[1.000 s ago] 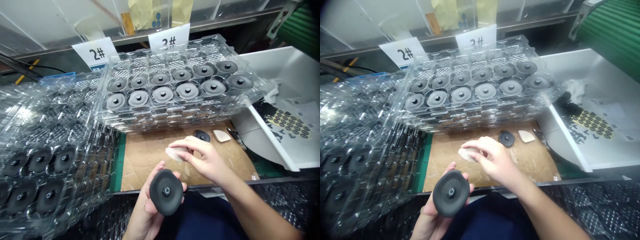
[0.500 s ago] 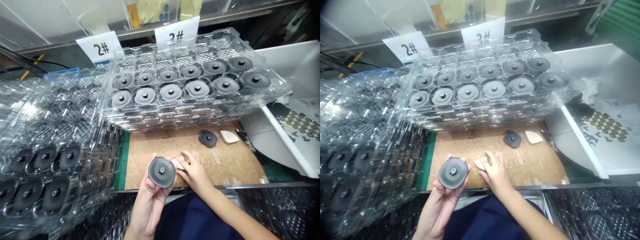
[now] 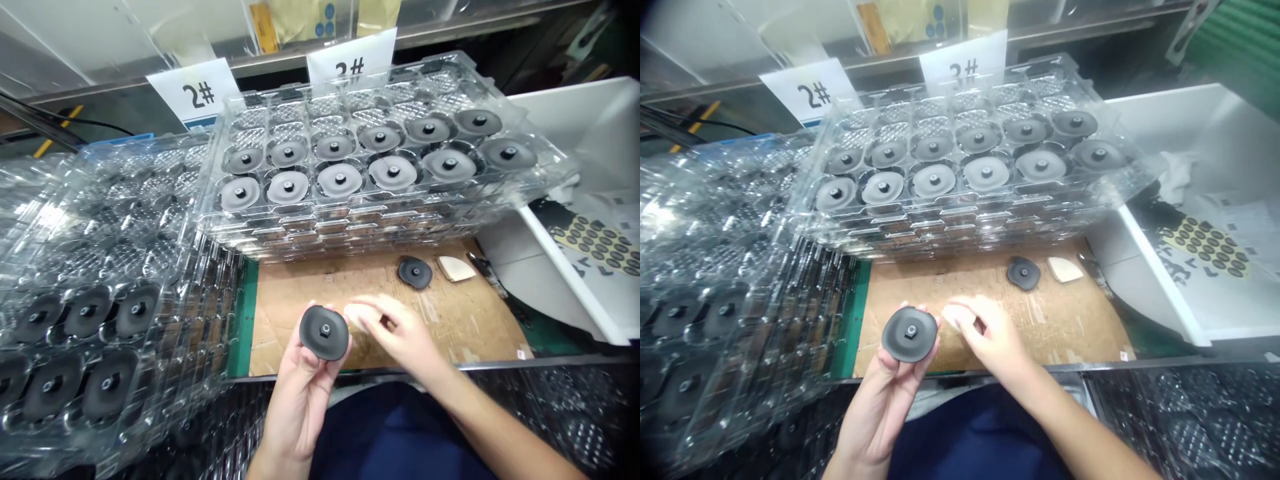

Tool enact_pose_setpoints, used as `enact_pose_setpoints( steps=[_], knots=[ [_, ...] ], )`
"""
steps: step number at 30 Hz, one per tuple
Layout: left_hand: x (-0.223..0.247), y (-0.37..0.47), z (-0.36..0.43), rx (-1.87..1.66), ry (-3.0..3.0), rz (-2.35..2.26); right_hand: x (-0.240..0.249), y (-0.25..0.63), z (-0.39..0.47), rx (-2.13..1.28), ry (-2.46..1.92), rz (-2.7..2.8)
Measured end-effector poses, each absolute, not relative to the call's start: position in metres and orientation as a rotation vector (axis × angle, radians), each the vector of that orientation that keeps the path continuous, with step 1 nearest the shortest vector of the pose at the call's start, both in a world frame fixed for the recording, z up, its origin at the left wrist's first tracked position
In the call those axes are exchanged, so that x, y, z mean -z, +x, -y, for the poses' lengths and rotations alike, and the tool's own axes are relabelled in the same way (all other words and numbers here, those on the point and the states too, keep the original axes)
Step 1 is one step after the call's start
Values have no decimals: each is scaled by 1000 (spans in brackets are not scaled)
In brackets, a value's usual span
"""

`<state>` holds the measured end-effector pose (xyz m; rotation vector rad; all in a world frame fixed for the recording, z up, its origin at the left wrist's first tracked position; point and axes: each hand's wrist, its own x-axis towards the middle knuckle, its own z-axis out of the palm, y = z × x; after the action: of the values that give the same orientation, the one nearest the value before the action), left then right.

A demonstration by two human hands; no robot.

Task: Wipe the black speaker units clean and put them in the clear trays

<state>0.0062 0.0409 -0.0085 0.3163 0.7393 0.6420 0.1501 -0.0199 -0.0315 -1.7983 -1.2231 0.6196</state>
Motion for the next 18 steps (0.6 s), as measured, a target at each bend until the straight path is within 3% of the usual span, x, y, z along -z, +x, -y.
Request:
enact_pose_setpoints(
  steps=[4,6,9,14,18],
  knots=[
    [8,12,-36,-604,365,-718,-27,143,11,-463,-1644,1300],
    [8,11,-35,-565,379,-738,-44,137,9,-545,-1544,1467],
    [4,10,-35,-595,403,-787,-50,133,3,-742,-1515,1596],
    [-5,8,-36,-639,409,-790,-43,128,3,-368,-1485,1567],
    [-8,5,-38,-652,466,-798,-45,125,10,-482,-1399,1600]
  ],
)
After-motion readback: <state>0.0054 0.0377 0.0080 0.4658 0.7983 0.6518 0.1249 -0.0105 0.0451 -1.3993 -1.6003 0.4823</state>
